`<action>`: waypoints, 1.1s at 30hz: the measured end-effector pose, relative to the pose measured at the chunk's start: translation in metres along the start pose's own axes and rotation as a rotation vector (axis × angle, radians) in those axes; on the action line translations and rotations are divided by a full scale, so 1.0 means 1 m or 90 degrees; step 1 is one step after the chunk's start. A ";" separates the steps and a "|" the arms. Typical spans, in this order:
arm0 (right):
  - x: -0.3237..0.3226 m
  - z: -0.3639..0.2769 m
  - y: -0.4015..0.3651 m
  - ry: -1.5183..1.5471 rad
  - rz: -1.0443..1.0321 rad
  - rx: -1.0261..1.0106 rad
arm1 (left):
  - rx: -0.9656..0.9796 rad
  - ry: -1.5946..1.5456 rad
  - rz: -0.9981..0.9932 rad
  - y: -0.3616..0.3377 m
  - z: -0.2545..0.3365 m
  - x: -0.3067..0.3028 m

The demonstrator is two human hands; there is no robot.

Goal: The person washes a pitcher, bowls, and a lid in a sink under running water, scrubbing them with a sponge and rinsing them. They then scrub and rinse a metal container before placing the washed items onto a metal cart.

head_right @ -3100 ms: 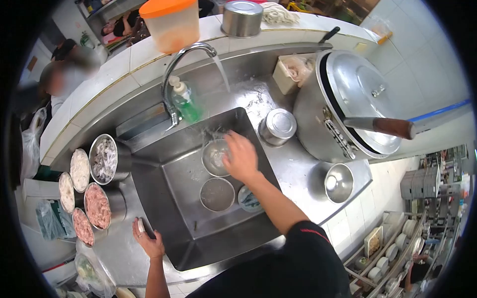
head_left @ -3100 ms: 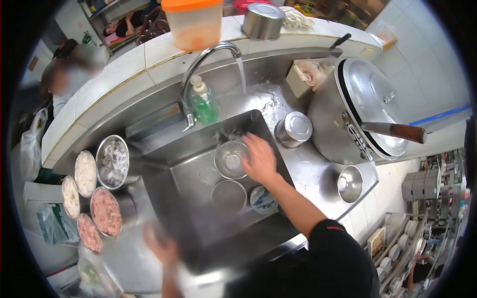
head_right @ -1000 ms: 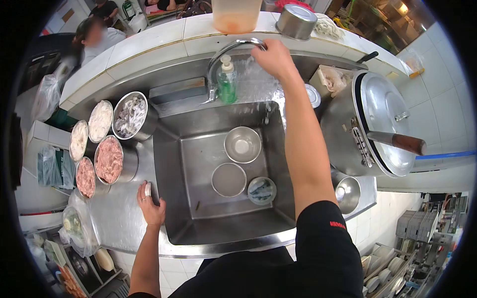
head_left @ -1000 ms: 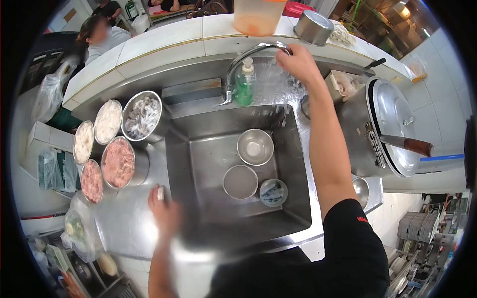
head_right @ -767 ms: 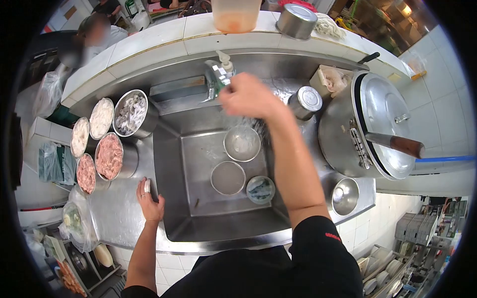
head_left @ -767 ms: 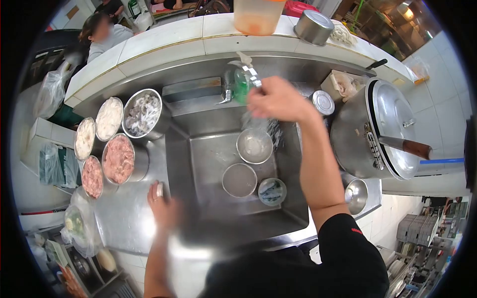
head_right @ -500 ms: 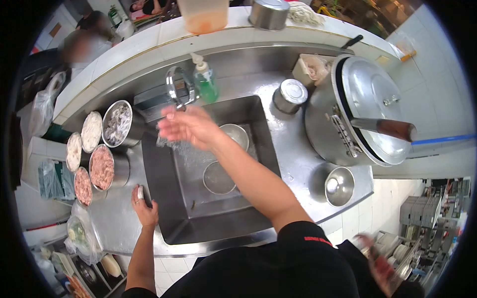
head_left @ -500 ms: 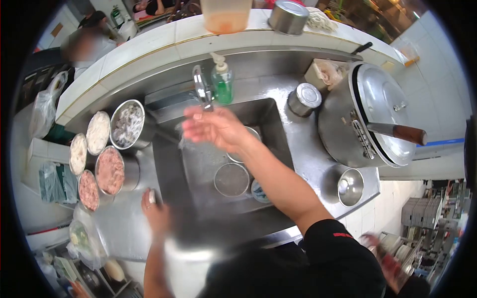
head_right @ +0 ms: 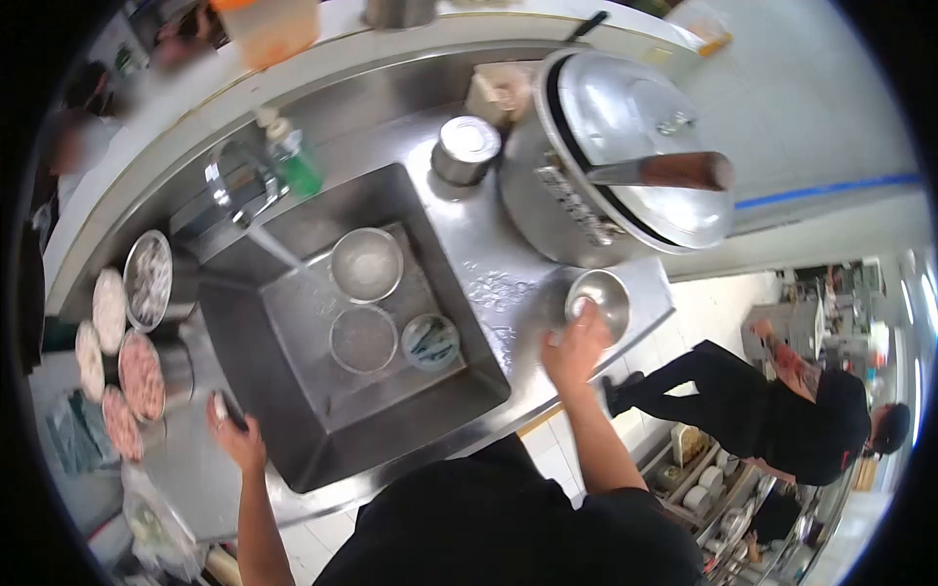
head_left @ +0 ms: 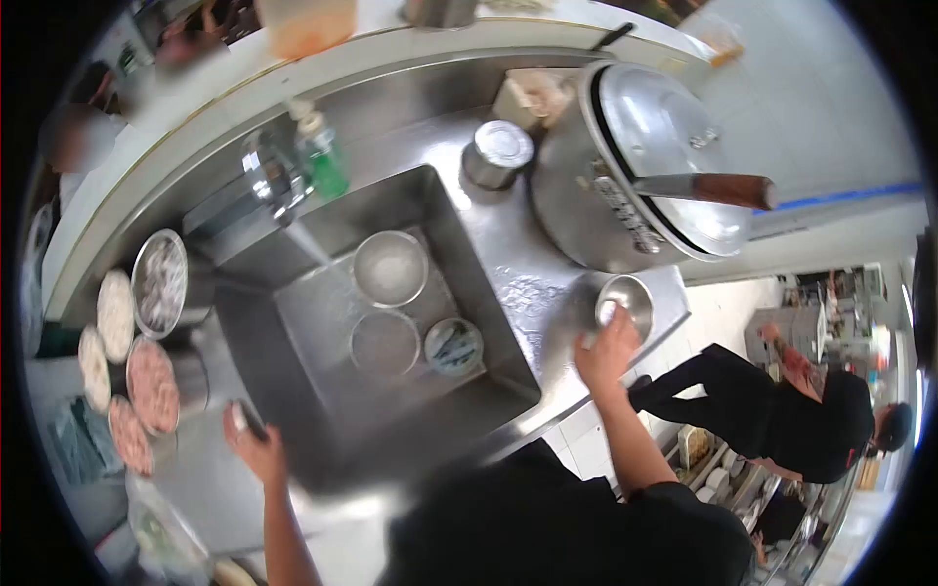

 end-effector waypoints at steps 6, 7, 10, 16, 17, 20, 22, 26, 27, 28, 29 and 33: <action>0.039 -0.037 -0.039 0.042 -0.166 -0.208 | 0.001 0.027 -0.001 0.000 -0.006 0.002; 0.040 -0.084 -0.046 0.122 -0.180 -0.271 | -0.004 0.039 0.002 0.001 -0.008 0.000; 0.091 -0.210 -0.064 0.180 -0.353 -0.446 | -0.010 0.036 -0.001 0.000 -0.004 -0.003; 0.265 -0.360 0.001 0.483 -0.750 -0.152 | -0.015 0.033 0.018 -0.005 -0.009 -0.004; 0.274 -0.368 0.001 0.488 -0.751 -0.161 | -0.023 0.037 0.018 -0.005 -0.010 -0.003; 0.259 -0.387 -0.011 0.372 -0.758 -0.269 | -0.031 0.037 0.010 -0.005 -0.011 -0.005; 0.270 -0.373 -0.039 0.319 -0.776 -0.345 | -0.047 0.037 0.006 -0.003 -0.011 -0.009; 0.305 -0.330 -0.060 0.284 -0.810 -0.350 | -0.065 0.026 -0.007 0.000 -0.005 -0.017; 0.300 -0.336 -0.052 0.281 -0.802 -0.354 | -0.071 0.023 -0.017 -0.001 -0.006 -0.015; 0.289 -0.343 -0.032 0.400 -0.699 -0.281 | -0.070 0.020 -0.010 0.000 -0.007 -0.015; 0.278 -0.347 -0.014 0.513 -0.592 -0.206 | -0.065 0.021 -0.007 0.000 -0.007 -0.015; 0.243 -0.375 0.032 0.598 -0.729 0.000 | -0.076 0.025 -0.021 -0.001 -0.006 -0.015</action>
Point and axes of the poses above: each hand's wrist, its own y-axis towards the middle knuckle, its own x-axis out of the palm, z = x × y, the point moved 8 cm from there along y, towards the middle knuckle, and after that the axes turned 14 degrees about y, right-handed, at the moved point
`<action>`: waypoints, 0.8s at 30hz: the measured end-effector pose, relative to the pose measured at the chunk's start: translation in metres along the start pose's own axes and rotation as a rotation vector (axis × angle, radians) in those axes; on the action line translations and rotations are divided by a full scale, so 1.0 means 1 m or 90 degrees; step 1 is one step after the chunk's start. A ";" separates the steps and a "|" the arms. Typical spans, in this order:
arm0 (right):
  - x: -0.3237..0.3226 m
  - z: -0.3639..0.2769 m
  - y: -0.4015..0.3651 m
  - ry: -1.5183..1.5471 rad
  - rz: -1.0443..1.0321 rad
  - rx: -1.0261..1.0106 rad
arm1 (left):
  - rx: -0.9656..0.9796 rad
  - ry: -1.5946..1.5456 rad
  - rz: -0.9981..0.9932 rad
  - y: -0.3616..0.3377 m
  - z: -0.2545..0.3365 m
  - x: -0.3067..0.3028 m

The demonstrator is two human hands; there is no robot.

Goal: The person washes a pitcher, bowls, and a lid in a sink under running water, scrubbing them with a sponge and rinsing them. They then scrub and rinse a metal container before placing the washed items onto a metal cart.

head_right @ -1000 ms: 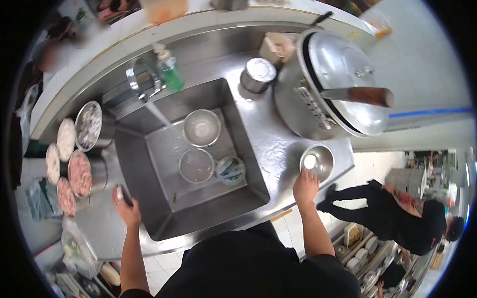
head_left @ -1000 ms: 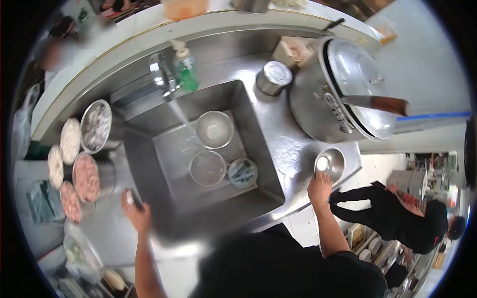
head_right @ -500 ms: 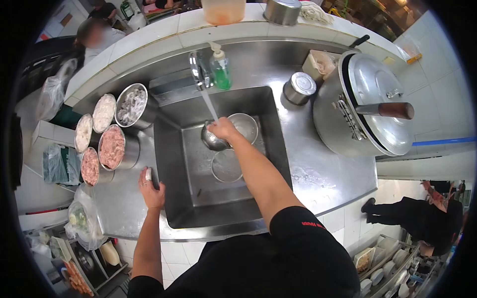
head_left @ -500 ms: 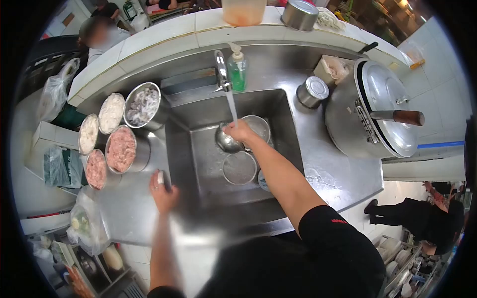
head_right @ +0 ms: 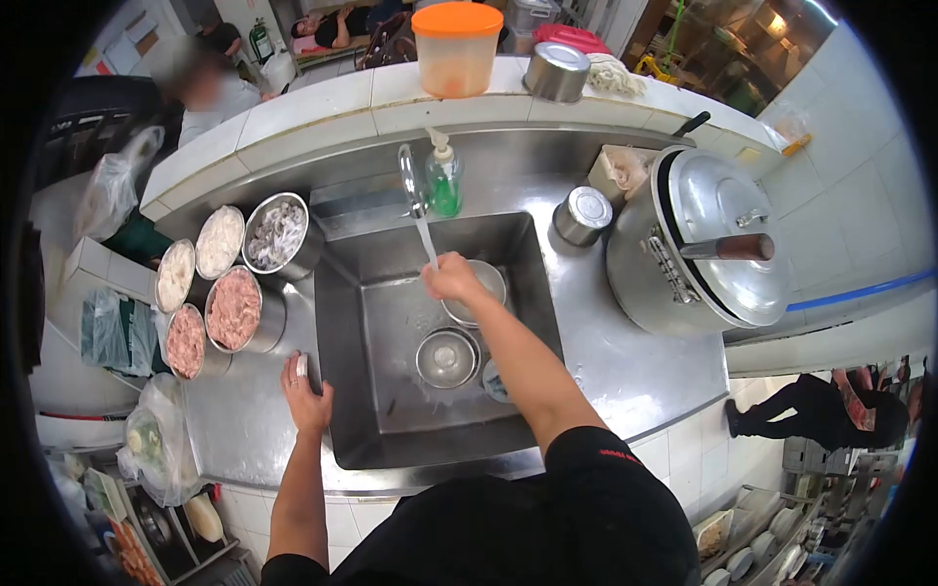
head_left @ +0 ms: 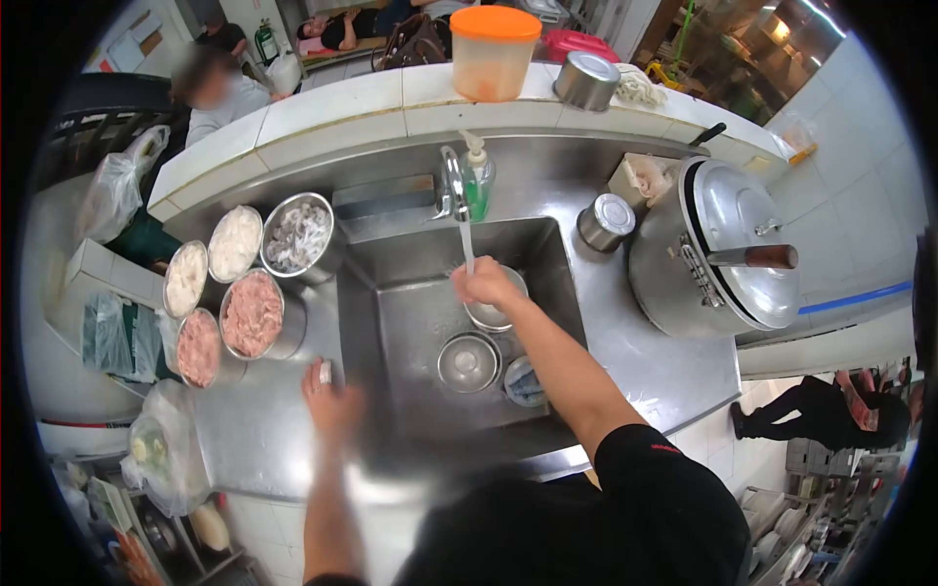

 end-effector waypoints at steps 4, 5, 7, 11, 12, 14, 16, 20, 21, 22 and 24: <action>-0.097 -0.116 -0.054 -0.420 0.322 -0.250 | -0.007 -0.001 -0.007 0.001 0.006 -0.008; -0.135 -0.131 -0.067 -0.461 0.462 -0.278 | -0.004 0.006 -0.013 0.001 0.007 -0.009; -0.217 -0.137 -0.068 -0.607 0.574 -0.189 | -0.004 0.018 -0.021 0.002 0.006 -0.011; -0.265 -0.081 -0.048 -0.681 0.538 0.074 | -0.012 -0.017 -0.015 0.000 0.008 -0.012; -0.263 -0.074 -0.046 -0.717 0.513 0.073 | -0.006 -0.023 0.008 0.002 0.011 -0.014; -0.264 -0.070 -0.040 -0.682 0.524 0.052 | -0.020 -0.030 -0.018 0.005 0.011 -0.014; -0.265 -0.071 -0.044 -0.623 0.538 0.022 | -0.026 -0.038 -0.045 0.004 0.009 -0.007; -0.273 -0.090 -0.055 -0.460 0.501 0.095 | -0.053 -0.037 -0.048 0.003 -0.001 0.001; -0.270 -0.094 -0.058 -0.445 0.509 0.107 | -0.056 -0.039 -0.042 0.004 -0.001 -0.001; -0.267 -0.099 -0.060 -0.431 0.517 0.116 | -0.059 -0.039 -0.036 0.006 -0.001 -0.003; -0.253 -0.117 -0.068 -0.436 0.529 0.100 | -0.024 0.001 -0.038 0.007 0.005 -0.008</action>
Point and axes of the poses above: each hand's wrist, its own y-axis towards the middle knuckle, its own x-axis out of the palm, z = x × y, the point moved 8 cm from there along y, towards the middle knuckle, and after that the axes turned 14 degrees about y, right-handed, at the moved point
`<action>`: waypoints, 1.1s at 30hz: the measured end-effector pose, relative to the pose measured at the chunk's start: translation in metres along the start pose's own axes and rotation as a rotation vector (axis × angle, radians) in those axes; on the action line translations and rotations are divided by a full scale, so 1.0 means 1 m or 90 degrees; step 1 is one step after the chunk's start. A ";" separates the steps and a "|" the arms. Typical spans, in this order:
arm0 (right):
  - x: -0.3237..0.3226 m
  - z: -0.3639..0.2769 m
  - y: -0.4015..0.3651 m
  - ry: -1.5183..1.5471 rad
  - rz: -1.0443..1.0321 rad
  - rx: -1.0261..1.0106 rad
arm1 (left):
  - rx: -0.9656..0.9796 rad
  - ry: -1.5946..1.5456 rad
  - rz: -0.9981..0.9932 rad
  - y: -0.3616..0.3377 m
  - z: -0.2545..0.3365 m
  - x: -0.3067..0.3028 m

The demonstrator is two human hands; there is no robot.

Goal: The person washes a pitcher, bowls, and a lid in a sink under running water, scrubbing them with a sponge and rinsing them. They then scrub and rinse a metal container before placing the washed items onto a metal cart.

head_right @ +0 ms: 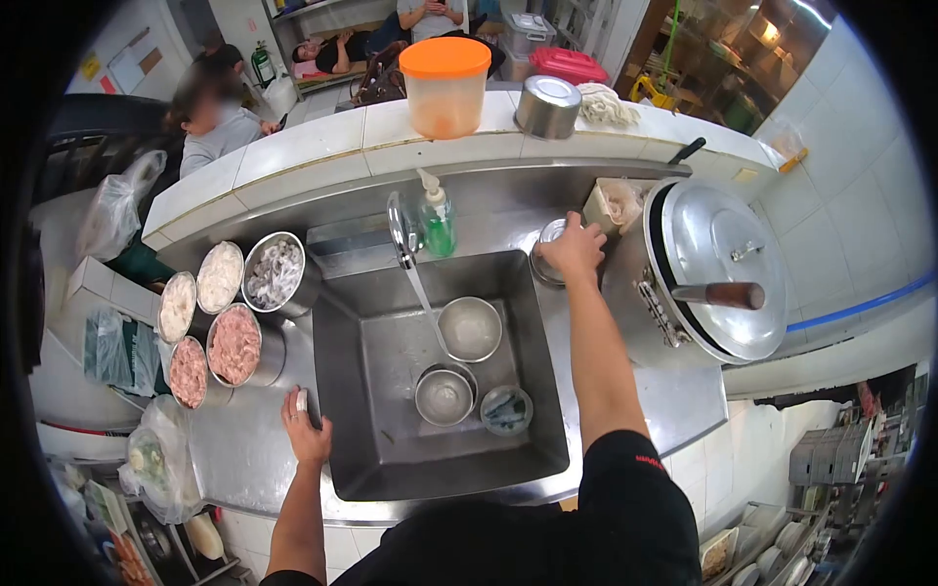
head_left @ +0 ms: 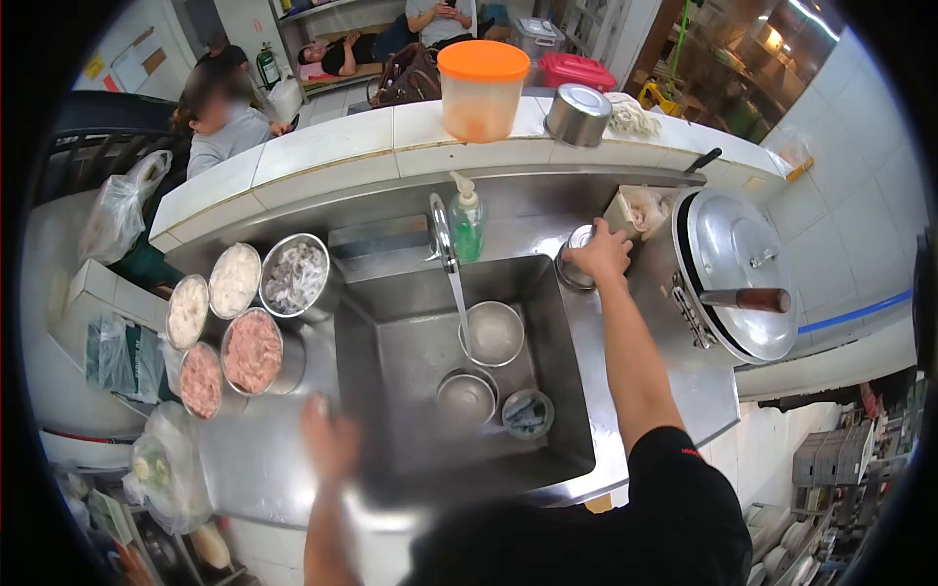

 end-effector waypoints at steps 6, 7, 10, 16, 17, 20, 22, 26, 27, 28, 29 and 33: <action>-0.006 -0.034 -0.002 -0.111 0.079 -0.144 | 0.022 0.003 0.015 -0.001 0.001 -0.004; 0.001 -0.027 0.001 -0.122 0.041 -0.119 | 0.016 0.001 0.024 0.002 -0.003 0.003; 0.004 -0.017 -0.002 -0.107 0.053 -0.093 | 0.009 0.012 0.024 -0.003 -0.013 0.014; -0.122 -0.101 -0.036 0.020 0.364 -0.284 | 0.020 -0.013 0.028 -0.003 -0.010 0.012; -0.147 -0.121 -0.033 0.061 0.412 -0.328 | 0.033 -0.005 0.045 -0.004 -0.010 0.012; -0.195 -0.175 0.012 0.101 0.402 -0.370 | 0.038 0.004 0.039 -0.002 -0.008 0.013; -0.196 -0.202 0.052 0.077 0.356 -0.341 | 0.023 0.010 0.020 0.000 -0.012 0.015; -0.168 -0.222 0.118 0.014 0.248 -0.290 | 0.024 -0.010 0.048 -0.003 -0.014 0.015; -0.161 -0.230 0.121 0.003 0.216 -0.322 | 0.017 -0.022 0.031 -0.002 -0.014 0.014; -0.153 -0.235 0.123 0.004 0.209 -0.328 | 0.008 -0.018 0.029 -0.002 -0.015 0.012; -0.157 -0.233 0.122 0.000 0.285 -0.319 | -0.015 -0.038 0.009 -0.003 -0.016 0.014; -0.143 -0.209 0.019 0.271 0.503 -0.533 | -0.016 -0.031 0.001 -0.001 -0.008 0.003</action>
Point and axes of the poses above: each hand's wrist, its own y-axis towards the middle knuckle, its own x-axis out of the palm, z = x × y, the point moved 8 cm from there along y, towards the middle knuckle, and after that the axes turned 14 degrees about y, right-handed, at the moved point
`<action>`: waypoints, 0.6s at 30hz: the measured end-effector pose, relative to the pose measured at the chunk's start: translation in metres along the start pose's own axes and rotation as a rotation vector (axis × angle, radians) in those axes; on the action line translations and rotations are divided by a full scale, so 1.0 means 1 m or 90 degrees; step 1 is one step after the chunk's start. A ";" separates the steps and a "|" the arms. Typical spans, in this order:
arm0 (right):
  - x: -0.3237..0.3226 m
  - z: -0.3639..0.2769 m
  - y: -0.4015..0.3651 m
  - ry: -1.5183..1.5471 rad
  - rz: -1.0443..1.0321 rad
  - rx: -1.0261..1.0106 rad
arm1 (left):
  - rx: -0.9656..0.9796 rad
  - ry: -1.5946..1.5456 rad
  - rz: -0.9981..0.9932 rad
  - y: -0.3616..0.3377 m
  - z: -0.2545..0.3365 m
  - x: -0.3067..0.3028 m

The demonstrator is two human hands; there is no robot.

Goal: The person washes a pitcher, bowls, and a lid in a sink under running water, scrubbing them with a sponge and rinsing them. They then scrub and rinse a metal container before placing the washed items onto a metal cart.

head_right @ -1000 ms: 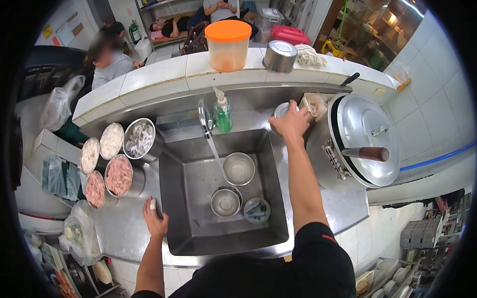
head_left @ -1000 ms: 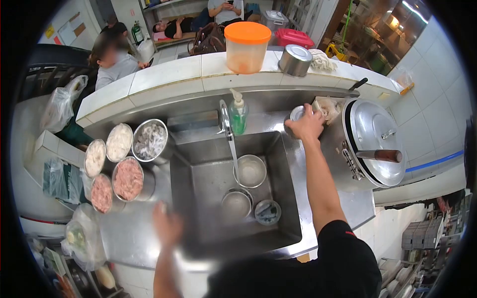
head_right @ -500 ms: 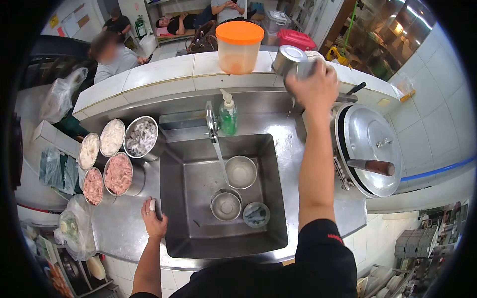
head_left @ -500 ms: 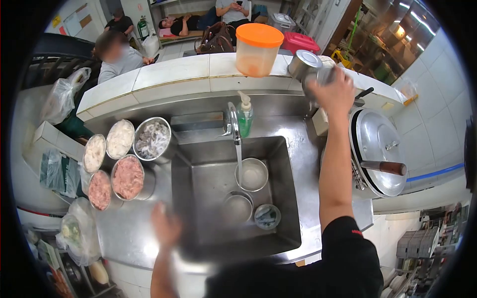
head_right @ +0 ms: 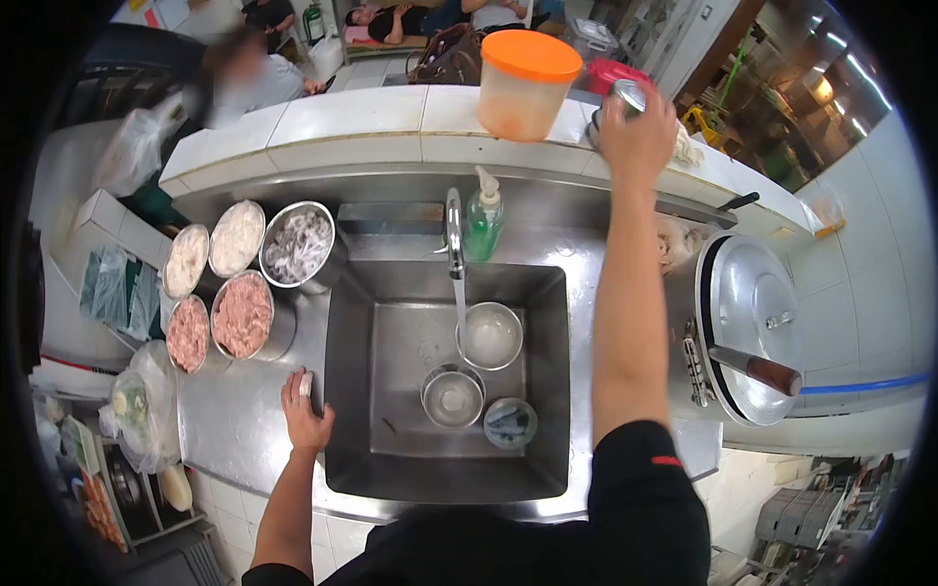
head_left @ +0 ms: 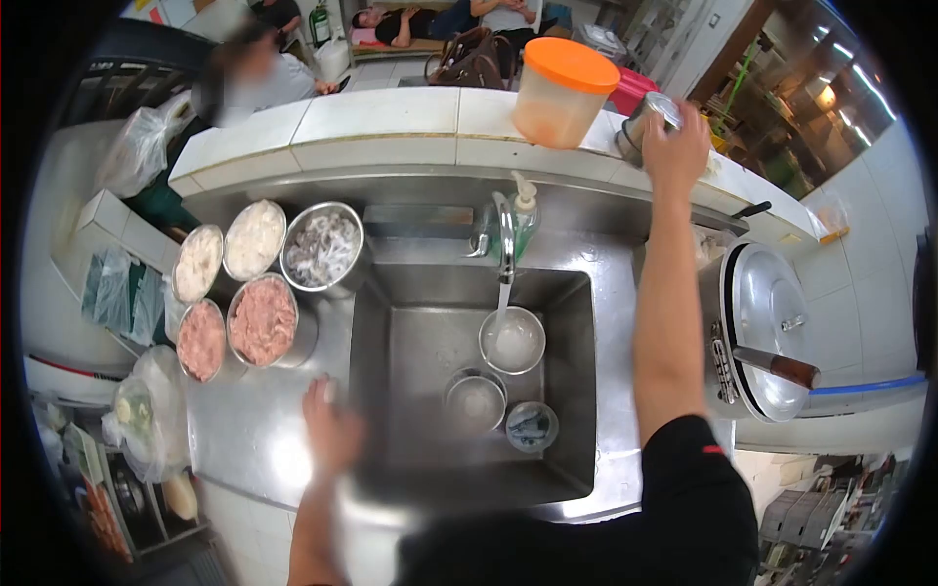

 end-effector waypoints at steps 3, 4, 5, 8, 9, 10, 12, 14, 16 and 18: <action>0.023 -0.003 -0.154 0.360 -0.101 0.198 | 0.075 0.060 0.053 -0.001 0.006 0.000; 0.051 -0.003 -0.236 0.578 -0.142 0.424 | 0.106 0.080 0.055 0.000 0.016 -0.012; 0.053 -0.045 -0.299 0.532 -0.497 0.805 | 0.108 0.080 0.050 0.000 0.016 -0.009; 0.075 -0.064 -0.454 0.767 -0.733 1.170 | 0.068 0.050 0.035 -0.001 0.000 0.009; 0.072 -0.069 -0.465 0.766 -0.739 1.163 | 0.069 0.051 0.042 -0.001 -0.004 0.014; 0.065 -0.073 -0.473 0.764 -0.743 1.159 | 0.071 0.053 0.047 -0.001 -0.004 0.014; 0.051 -0.070 -0.476 0.701 -0.816 1.074 | 0.073 0.049 0.034 -0.004 -0.004 0.015; 0.060 -0.032 -0.483 0.485 -0.902 0.832 | 0.078 0.050 0.053 -0.003 -0.003 0.013; 0.040 0.014 -0.492 0.083 -0.957 0.549 | 0.069 0.055 0.034 -0.006 -0.002 0.012; 0.004 0.039 -0.506 -0.180 -1.041 0.400 | 0.059 0.063 0.028 -0.002 -0.001 0.013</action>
Point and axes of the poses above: each hand's wrist, its own y-axis towards the middle knuckle, its own x-axis out of the palm, z = x × y, the point moved 8 cm from there along y, towards the middle knuckle, and after that the axes turned 14 degrees about y, right-handed, at the moved point
